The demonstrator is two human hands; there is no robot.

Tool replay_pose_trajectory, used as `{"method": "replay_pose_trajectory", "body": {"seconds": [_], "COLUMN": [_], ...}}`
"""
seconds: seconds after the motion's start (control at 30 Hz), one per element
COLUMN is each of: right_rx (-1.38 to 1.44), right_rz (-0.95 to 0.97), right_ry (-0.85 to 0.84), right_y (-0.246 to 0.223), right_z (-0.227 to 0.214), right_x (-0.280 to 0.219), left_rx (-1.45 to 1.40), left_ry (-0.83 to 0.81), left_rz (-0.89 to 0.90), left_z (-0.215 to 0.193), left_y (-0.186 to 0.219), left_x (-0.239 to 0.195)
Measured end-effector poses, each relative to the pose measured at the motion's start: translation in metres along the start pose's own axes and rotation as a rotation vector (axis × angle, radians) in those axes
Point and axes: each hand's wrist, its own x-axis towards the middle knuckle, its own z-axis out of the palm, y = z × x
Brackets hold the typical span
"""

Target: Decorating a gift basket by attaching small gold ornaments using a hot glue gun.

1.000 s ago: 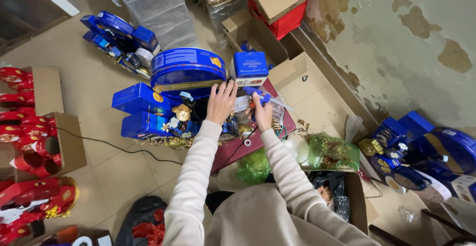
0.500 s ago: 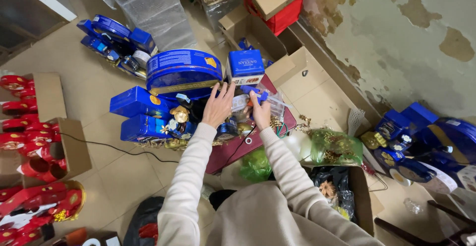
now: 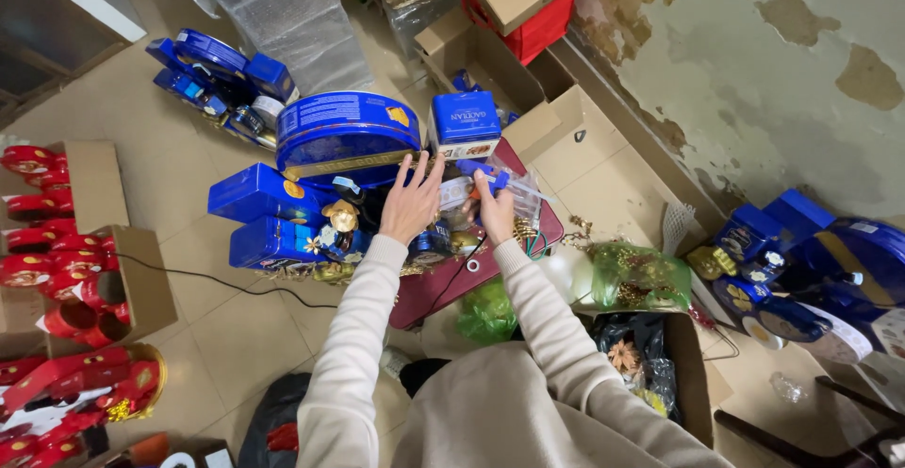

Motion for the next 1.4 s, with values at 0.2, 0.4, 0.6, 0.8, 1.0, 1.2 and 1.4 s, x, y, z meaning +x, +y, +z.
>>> {"method": "replay_pose_trajectory", "body": {"seconds": [0.2,0.4,0.6,0.8,1.0,1.2,1.4], "right_rx": [0.025,0.040,0.068,-0.006,-0.056,-0.052,-0.043], "right_rz": [-0.031,-0.002,-0.011,-0.003,0.009,0.006,-0.012], "right_ry": [-0.002,0.011,0.003,-0.026,-0.012,-0.010,-0.018], "right_y": [0.000,0.003,-0.013,0.002,-0.009,-0.004,0.000], "right_z": [-0.001,-0.002,-0.002,-0.005,0.000,0.001,-0.002], "right_x": [0.002,0.001,-0.009,-0.001,-0.004,-0.001,0.002], "left_rx": [0.036,0.043,0.046,0.026,0.043,0.050,0.071], "left_ry": [-0.015,-0.042,-0.056,-0.026,-0.018,-0.049,-0.091], "left_rz": [0.014,0.014,0.020,0.007,-0.001,0.015,0.047], "left_z": [0.000,-0.003,-0.003,0.010,0.006,0.004,0.004], "left_y": [-0.001,-0.002,-0.004,-0.001,-0.002,-0.004,-0.009], "left_x": [-0.001,0.001,0.001,-0.004,-0.001,-0.001,-0.001]}}
